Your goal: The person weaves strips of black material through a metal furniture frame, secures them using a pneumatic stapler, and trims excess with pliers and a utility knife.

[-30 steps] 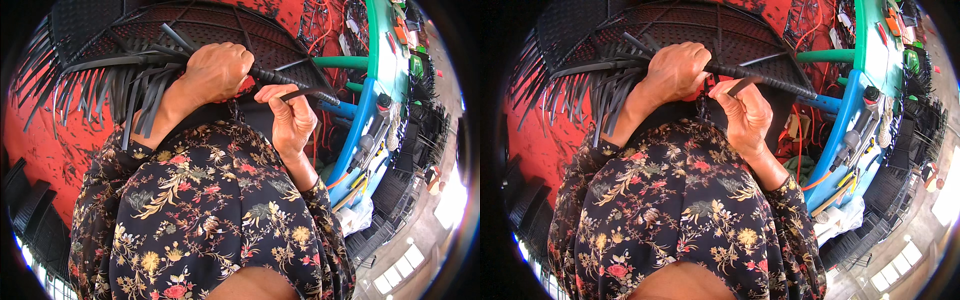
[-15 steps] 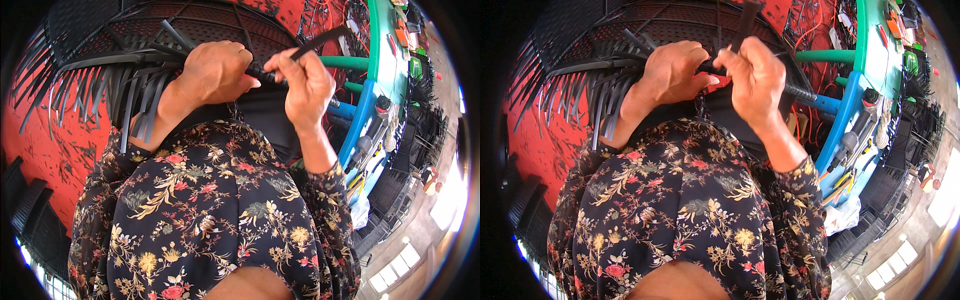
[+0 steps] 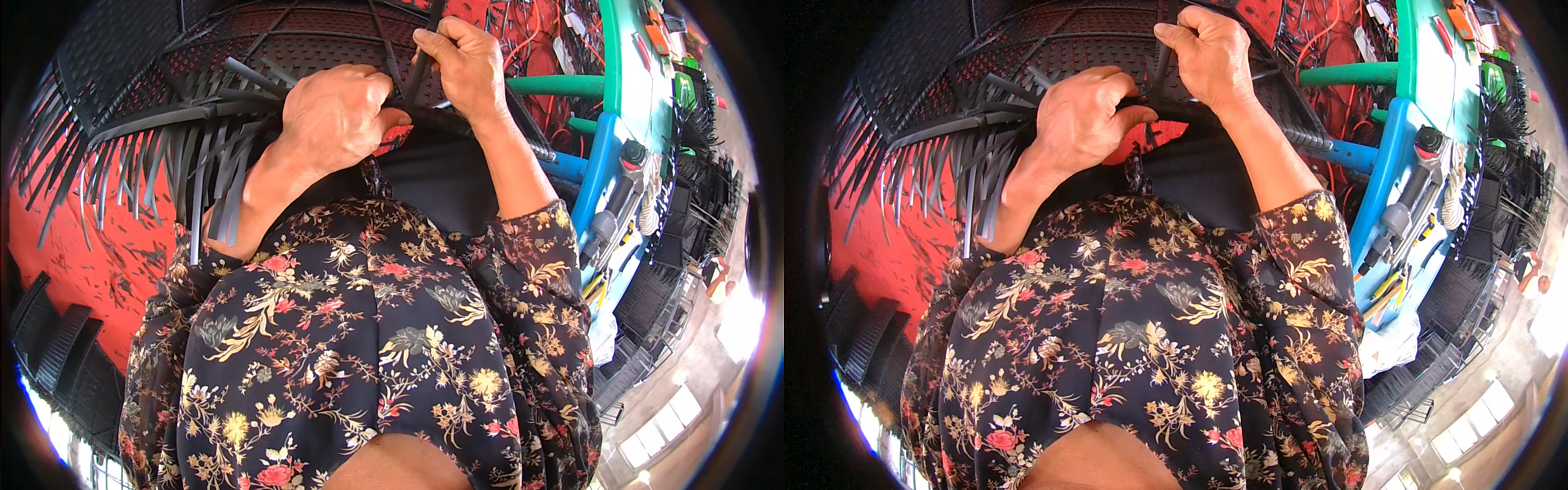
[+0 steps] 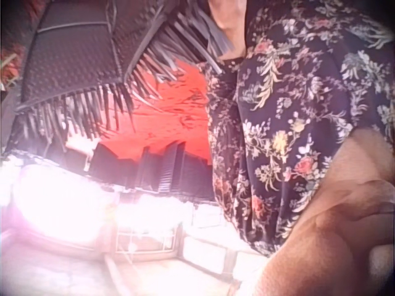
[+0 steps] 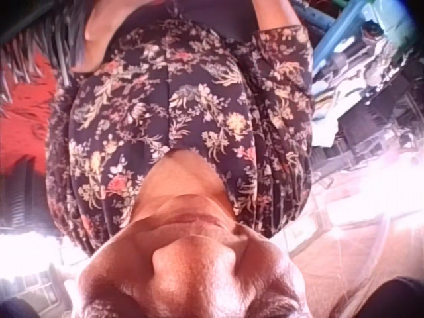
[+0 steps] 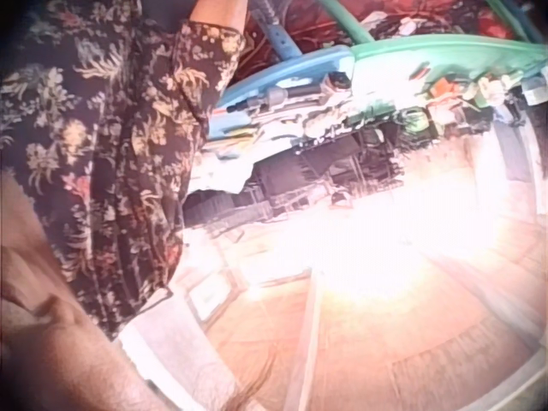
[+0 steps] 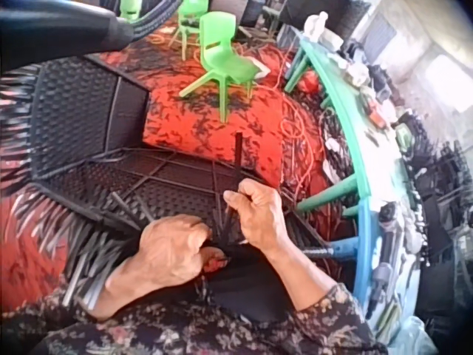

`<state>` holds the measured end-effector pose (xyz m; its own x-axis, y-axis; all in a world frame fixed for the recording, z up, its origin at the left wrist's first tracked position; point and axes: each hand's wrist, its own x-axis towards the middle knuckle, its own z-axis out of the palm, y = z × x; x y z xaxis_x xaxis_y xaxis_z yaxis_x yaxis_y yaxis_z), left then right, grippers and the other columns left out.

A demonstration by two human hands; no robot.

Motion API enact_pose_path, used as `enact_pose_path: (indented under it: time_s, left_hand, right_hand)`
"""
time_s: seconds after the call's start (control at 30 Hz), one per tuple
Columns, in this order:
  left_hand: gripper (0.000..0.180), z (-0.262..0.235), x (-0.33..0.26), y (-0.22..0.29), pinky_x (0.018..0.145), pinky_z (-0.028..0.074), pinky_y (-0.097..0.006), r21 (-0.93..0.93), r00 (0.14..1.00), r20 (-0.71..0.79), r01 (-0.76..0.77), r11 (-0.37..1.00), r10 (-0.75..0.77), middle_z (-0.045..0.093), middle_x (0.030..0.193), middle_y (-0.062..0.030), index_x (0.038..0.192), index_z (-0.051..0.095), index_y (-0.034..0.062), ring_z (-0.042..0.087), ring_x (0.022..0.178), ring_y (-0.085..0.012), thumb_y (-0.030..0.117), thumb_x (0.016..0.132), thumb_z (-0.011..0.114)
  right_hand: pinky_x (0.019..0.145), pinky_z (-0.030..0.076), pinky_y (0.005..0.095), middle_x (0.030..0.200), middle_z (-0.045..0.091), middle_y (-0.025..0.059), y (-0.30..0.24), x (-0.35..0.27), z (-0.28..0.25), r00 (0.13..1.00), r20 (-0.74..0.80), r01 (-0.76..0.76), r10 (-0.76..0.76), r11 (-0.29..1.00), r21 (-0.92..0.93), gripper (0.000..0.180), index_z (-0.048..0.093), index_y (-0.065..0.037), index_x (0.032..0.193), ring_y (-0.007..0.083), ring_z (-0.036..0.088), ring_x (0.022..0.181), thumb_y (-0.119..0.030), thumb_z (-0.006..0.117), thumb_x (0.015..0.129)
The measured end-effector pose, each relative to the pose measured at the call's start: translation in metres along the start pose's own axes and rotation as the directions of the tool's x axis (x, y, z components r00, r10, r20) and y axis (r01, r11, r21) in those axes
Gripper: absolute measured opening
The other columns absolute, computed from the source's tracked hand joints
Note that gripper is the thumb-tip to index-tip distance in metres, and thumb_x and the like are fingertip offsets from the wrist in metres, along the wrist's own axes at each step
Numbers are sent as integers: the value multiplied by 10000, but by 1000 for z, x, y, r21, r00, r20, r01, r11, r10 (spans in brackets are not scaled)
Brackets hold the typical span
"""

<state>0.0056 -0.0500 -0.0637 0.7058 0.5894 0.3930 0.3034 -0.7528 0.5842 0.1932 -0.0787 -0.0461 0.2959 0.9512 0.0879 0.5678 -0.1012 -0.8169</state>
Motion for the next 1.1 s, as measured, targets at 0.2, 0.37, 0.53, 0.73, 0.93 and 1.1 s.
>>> enact_pose_path:
  time_s: [0.2, 0.37, 0.53, 0.73, 0.93, 1.1]
  left_hand:
    - [292, -2, 0, 0, 571, 457, -393, 10, 998, 45, 40, 999, -41, 576, 700, -92, 708, 574, 38, 591, 698, -309, 266, 686, 756]
    - [283, -1, -1, -2, 562, 452, -394, -6, 999, 34, 5, 1000, -4, 565, 685, -89, 700, 575, 41, 585, 685, -303, 258, 683, 756]
    - [274, -3, 0, 2, 556, 447, -393, -9, 999, 23, 25, 1000, -25, 558, 674, -89, 696, 575, 44, 580, 675, -304, 249, 682, 756]
    - [276, -2, -2, -2, 554, 443, -396, -23, 1000, 15, -14, 1000, 15, 555, 673, -94, 699, 577, 44, 573, 670, -309, 255, 685, 754]
    - [280, -5, -1, 3, 566, 447, -397, -46, 1000, -12, -3, 999, 3, 561, 685, -98, 715, 578, 33, 577, 687, -309, 229, 665, 772]
    - [292, -7, 0, 6, 582, 456, -396, 6, 1000, 23, 14, 1000, -14, 571, 703, -101, 722, 574, 25, 582, 701, -313, 229, 660, 775]
  right_hand:
    - [450, 405, 240, 544, 554, 27, -23, -25, 1, 948, -142, -207, 284, 892, 403, 243, 556, -16, 652, 86, 550, 516, -124, 655, 846]
    - [464, 445, 260, 557, 568, 52, -22, -29, 0, 946, -171, -195, 274, 906, 375, 278, 503, -24, 633, 122, 621, 537, -109, 643, 857]
    - [486, 461, 328, 559, 561, 103, -14, -30, -3, 961, -276, -24, -18, 989, -146, 272, 485, -18, 663, 187, 615, 499, -126, 660, 841]
    - [486, 495, 239, 700, 628, 81, -31, -20, -12, 913, 63, -392, 403, 825, 407, 193, 573, 5, 783, 188, 665, 598, -138, 558, 911]
    - [537, 487, 234, 753, 624, 38, -25, -8, -2, 881, 263, -473, 393, 753, 458, 153, 582, -54, 854, 162, 670, 693, -190, 568, 924]
    - [505, 420, 225, 701, 611, 20, -17, 9, 12, 855, 415, -452, 311, 840, 301, 181, 581, -55, 793, 107, 613, 612, -194, 593, 909]
